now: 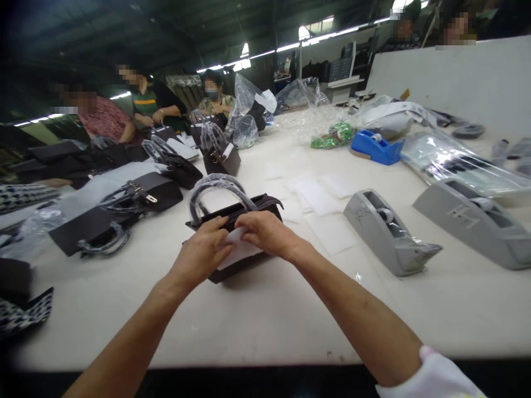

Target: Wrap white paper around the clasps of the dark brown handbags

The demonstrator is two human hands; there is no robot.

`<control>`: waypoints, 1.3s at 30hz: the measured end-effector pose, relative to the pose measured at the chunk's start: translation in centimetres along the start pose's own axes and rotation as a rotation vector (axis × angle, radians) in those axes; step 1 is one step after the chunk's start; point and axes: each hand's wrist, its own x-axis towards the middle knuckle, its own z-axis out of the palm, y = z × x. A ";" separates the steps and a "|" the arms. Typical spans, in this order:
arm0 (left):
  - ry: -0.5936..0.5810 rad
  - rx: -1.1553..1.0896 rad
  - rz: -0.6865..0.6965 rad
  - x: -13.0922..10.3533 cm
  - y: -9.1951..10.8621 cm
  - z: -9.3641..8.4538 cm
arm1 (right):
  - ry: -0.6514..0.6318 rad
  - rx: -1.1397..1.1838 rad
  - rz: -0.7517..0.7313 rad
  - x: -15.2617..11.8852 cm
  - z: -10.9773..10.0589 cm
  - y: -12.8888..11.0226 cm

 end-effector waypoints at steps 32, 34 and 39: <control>-0.170 -0.278 0.046 2.0 -1.7 -1.0 | 0.181 0.399 0.127 -1.2 0.5 2.3; -0.162 -0.287 0.045 2.0 -1.7 -1.0 | 0.196 0.384 0.135 -1.2 0.5 2.2; -0.121 -0.235 0.012 2.0 -1.6 -0.5 | 0.258 0.246 0.092 -1.3 0.9 1.3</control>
